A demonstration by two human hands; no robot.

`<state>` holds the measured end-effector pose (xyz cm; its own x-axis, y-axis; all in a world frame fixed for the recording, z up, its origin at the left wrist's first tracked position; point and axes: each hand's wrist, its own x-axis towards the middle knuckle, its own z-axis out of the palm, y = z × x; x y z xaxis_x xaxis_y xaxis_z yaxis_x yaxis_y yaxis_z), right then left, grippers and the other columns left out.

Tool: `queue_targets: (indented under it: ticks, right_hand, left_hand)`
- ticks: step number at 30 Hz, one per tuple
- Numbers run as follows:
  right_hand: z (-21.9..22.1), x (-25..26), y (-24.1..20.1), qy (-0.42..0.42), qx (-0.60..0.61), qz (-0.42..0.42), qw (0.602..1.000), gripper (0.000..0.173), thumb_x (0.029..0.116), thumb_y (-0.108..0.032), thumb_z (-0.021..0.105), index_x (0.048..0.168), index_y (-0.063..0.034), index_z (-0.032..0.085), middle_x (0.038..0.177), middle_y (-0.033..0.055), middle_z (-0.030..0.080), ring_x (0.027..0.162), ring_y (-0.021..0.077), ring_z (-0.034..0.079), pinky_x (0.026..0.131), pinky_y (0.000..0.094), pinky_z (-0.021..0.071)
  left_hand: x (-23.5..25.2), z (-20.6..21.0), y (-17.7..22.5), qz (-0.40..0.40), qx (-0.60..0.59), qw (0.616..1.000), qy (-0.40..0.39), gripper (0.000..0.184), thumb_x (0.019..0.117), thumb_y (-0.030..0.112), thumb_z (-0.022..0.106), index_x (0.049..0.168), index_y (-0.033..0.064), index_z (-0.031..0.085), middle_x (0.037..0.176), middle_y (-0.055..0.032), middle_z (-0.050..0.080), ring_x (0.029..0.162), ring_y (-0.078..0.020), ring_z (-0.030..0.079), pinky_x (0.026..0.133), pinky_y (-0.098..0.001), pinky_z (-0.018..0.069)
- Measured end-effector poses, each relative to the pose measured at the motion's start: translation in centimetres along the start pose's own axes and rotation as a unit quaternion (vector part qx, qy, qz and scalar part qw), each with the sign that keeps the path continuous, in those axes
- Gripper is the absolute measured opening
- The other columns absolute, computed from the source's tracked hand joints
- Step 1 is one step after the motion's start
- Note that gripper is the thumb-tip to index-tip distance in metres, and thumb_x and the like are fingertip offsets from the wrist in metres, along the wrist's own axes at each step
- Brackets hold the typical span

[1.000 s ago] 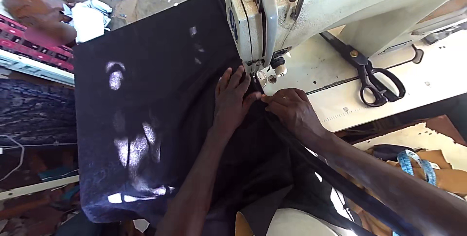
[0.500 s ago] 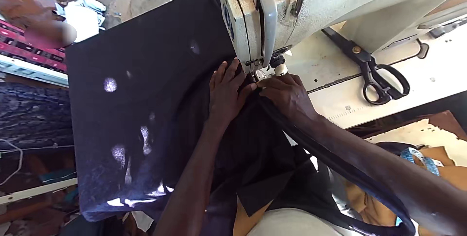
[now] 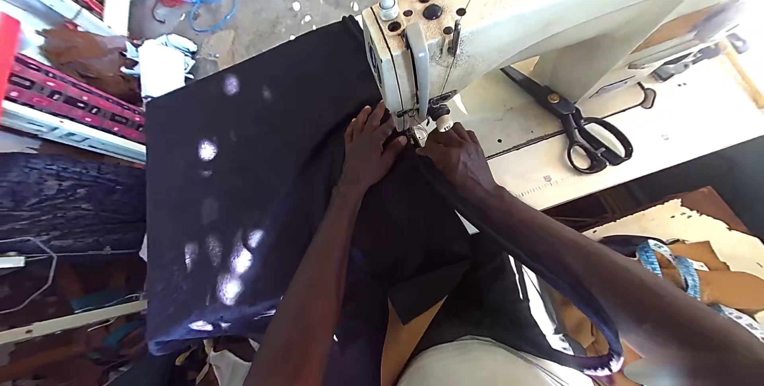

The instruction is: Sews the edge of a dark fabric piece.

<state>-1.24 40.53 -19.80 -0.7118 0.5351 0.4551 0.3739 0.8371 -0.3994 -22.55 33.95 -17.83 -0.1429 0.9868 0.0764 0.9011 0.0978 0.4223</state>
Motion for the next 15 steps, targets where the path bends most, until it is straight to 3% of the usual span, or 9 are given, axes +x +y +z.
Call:
queue_targets:
  ticks: [4, 7, 11, 13, 14, 15]
  right_hand:
    - [-0.3, -0.3, -0.2, -0.010, 0.008, 0.004, 1.000, 0.023, 0.1018, -0.010, 0.055, 0.110, -0.0140, 0.077, 0.111, 0.0115, 0.069, 0.111, 0.0353, 0.062, 0.089, 0.0515, 0.0494]
    - [-0.3, -1.0, -0.3, -0.019, 0.019, 0.009, 1.000, 0.025, 0.1042, -0.014, 0.054, 0.117, -0.0164, 0.075, 0.119, 0.0103, 0.067, 0.116, 0.0338, 0.060, 0.094, 0.0519, 0.0494]
    - [-1.6, -3.6, -0.1, -0.013, 0.156, 0.039, 0.987, 0.035, 0.1019, -0.008, 0.055, 0.135, -0.0050, 0.065, 0.141, 0.0158, 0.061, 0.132, 0.0302, 0.057, 0.109, 0.0499, 0.0472]
    - [-3.8, -6.3, -1.1, 0.002, 0.247, 0.103, 0.963, 0.035, 0.1038, -0.010, 0.053, 0.136, -0.0007, 0.062, 0.136, 0.0147, 0.064, 0.124, 0.0233, 0.063, 0.106, 0.0437, 0.0521]
    - [-5.1, -7.9, -1.9, 0.004, 0.308, 0.148, 0.940, 0.034, 0.1056, -0.014, 0.052, 0.135, -0.0004, 0.062, 0.130, 0.0121, 0.068, 0.115, 0.0178, 0.067, 0.099, 0.0380, 0.0562]
    - [-6.5, -9.5, -2.9, -0.011, 0.371, 0.196, 0.907, 0.034, 0.1071, -0.018, 0.051, 0.134, -0.0017, 0.062, 0.118, 0.0094, 0.072, 0.098, 0.0136, 0.070, 0.085, 0.0330, 0.0599]
  left_hand:
    - [0.1, 0.5, -0.4, 0.004, 0.000, 1.000, 0.018, 0.055, 0.1031, 0.055, 0.048, 0.137, 0.0154, 0.065, 0.166, -0.0037, 0.035, 0.156, -0.0320, 0.023, 0.123, -0.0602, 0.0138]
    - [-0.1, 0.7, -0.4, 0.010, -0.008, 0.999, 0.039, 0.057, 0.1027, 0.055, 0.050, 0.142, 0.0141, 0.061, 0.164, -0.0059, 0.038, 0.155, -0.0318, 0.026, 0.124, -0.0584, 0.0160]
    - [-2.4, -0.3, 0.0, 0.029, -0.067, 0.992, 0.098, 0.053, 0.1044, 0.043, 0.053, 0.146, 0.0101, 0.057, 0.161, -0.0118, 0.043, 0.153, -0.0327, 0.031, 0.125, -0.0562, 0.0209]
    - [-6.2, -2.1, 0.1, 0.001, -0.080, 0.990, 0.114, 0.053, 0.1052, 0.043, 0.051, 0.148, 0.0120, 0.056, 0.162, -0.0090, 0.042, 0.154, -0.0300, 0.030, 0.126, -0.0548, 0.0228]
    - [-8.8, -3.2, -0.5, -0.015, -0.073, 0.989, 0.125, 0.055, 0.1050, 0.045, 0.051, 0.149, 0.0119, 0.055, 0.162, -0.0094, 0.042, 0.154, -0.0308, 0.030, 0.125, -0.0564, 0.0240]
    - [-11.7, -4.3, -1.5, -0.036, -0.057, 0.988, 0.136, 0.057, 0.1051, 0.047, 0.050, 0.150, 0.0121, 0.054, 0.162, -0.0102, 0.041, 0.153, -0.0321, 0.030, 0.124, -0.0582, 0.0243]
